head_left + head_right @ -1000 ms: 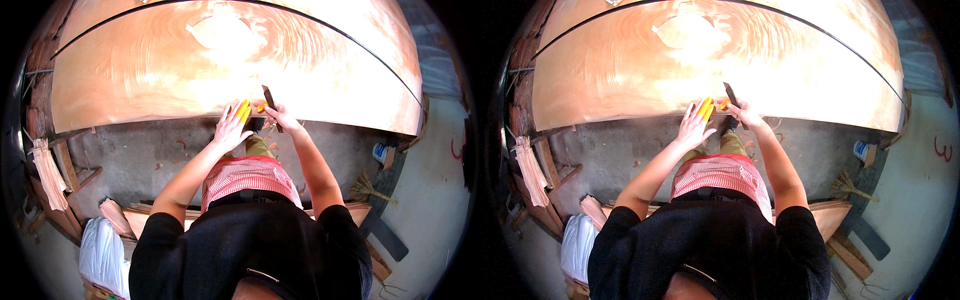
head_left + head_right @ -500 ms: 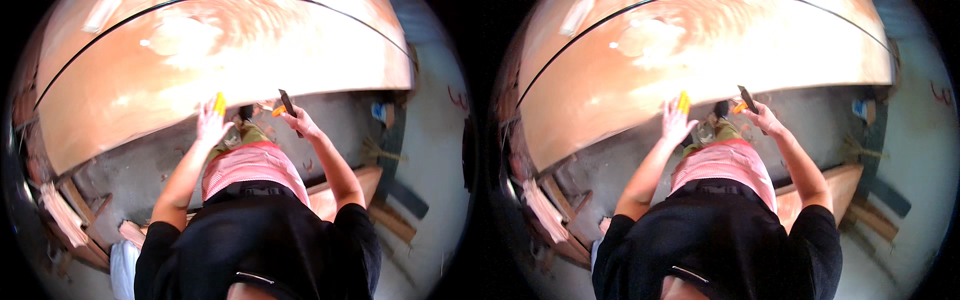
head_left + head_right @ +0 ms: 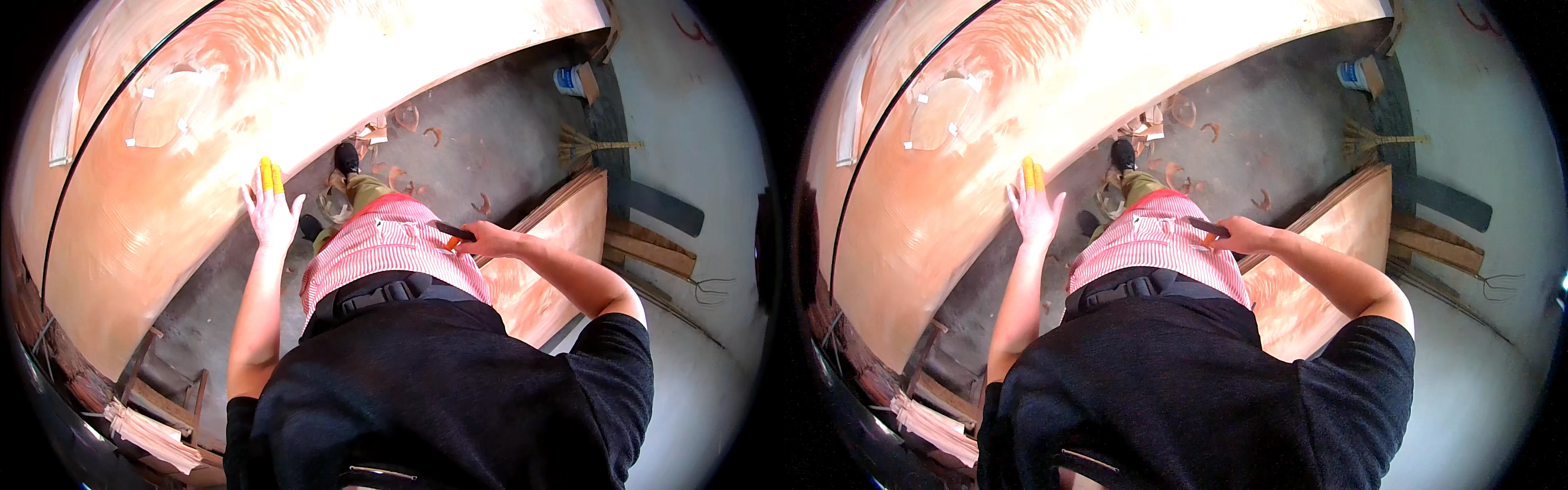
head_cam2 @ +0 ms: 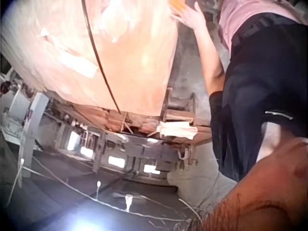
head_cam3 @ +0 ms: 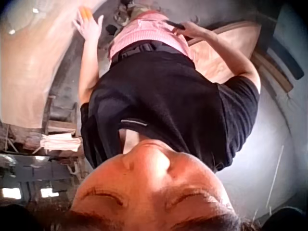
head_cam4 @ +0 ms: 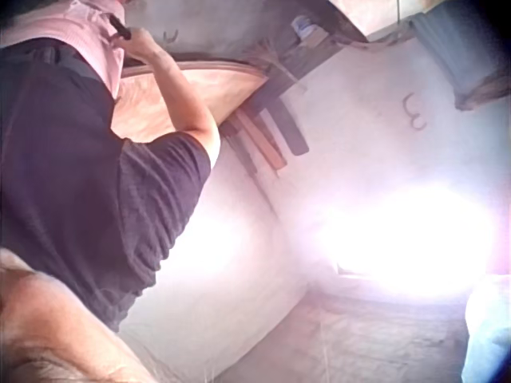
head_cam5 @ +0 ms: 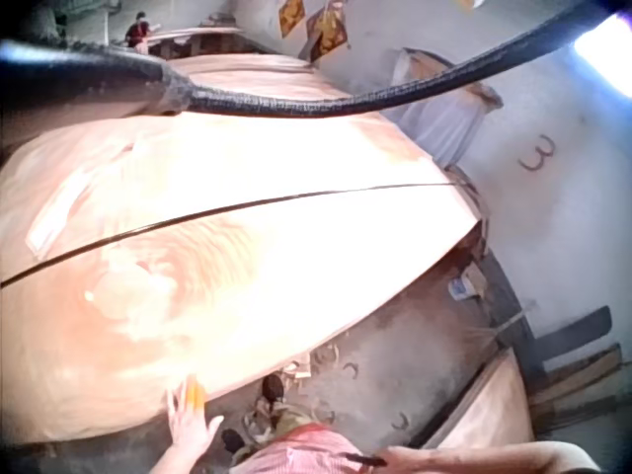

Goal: The person uses a utility knife to cut a thin sheet of wood veneer on a large workbench. They trace a template to cut out a specific shape, then use a long metal ruler to cut straight lines across the sheet. The person repeatedly lifts and repositions the veneer to access different cutting areas.

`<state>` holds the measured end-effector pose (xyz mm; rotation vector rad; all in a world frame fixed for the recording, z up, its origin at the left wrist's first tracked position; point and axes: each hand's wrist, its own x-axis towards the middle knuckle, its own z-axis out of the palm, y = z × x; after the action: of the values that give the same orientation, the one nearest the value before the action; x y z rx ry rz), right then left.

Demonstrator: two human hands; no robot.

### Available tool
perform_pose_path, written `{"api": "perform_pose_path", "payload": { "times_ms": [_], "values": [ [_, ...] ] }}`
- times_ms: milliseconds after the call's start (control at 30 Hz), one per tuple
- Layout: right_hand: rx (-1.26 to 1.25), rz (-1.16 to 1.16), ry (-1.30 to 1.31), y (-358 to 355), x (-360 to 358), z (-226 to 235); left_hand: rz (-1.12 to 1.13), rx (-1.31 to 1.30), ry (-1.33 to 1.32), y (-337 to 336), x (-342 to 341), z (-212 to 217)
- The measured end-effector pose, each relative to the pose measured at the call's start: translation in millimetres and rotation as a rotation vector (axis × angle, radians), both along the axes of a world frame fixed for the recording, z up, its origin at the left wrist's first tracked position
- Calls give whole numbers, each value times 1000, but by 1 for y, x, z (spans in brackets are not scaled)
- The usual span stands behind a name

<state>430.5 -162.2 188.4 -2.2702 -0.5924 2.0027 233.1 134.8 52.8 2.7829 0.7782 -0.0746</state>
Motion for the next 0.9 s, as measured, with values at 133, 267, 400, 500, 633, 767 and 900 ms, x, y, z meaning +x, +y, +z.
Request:
{"api": "perform_pose_path", "payload": {
  "times_ms": [133,267,400,500,633,767,900],
  "values": [
    [-20,-72,-24,-23,-6,-15,-9,-12,-23,0,-1,3],
    [-43,-165,26,-27,-16,-15,-19,0,-15,0,-1,4],
    [-134,-392,137,-33,-14,-24,-21,4,-4,1,-1,5],
    [-141,-558,185,-33,-11,-21,-22,-2,2,2,-1,6],
    [59,-219,12,-14,9,-4,-30,-6,-9,2,-1,4],
    [309,129,-148,28,34,18,-24,1,0,0,0,5],
    [438,146,-339,70,44,25,-12,25,66,0,1,5]
  ]
}}
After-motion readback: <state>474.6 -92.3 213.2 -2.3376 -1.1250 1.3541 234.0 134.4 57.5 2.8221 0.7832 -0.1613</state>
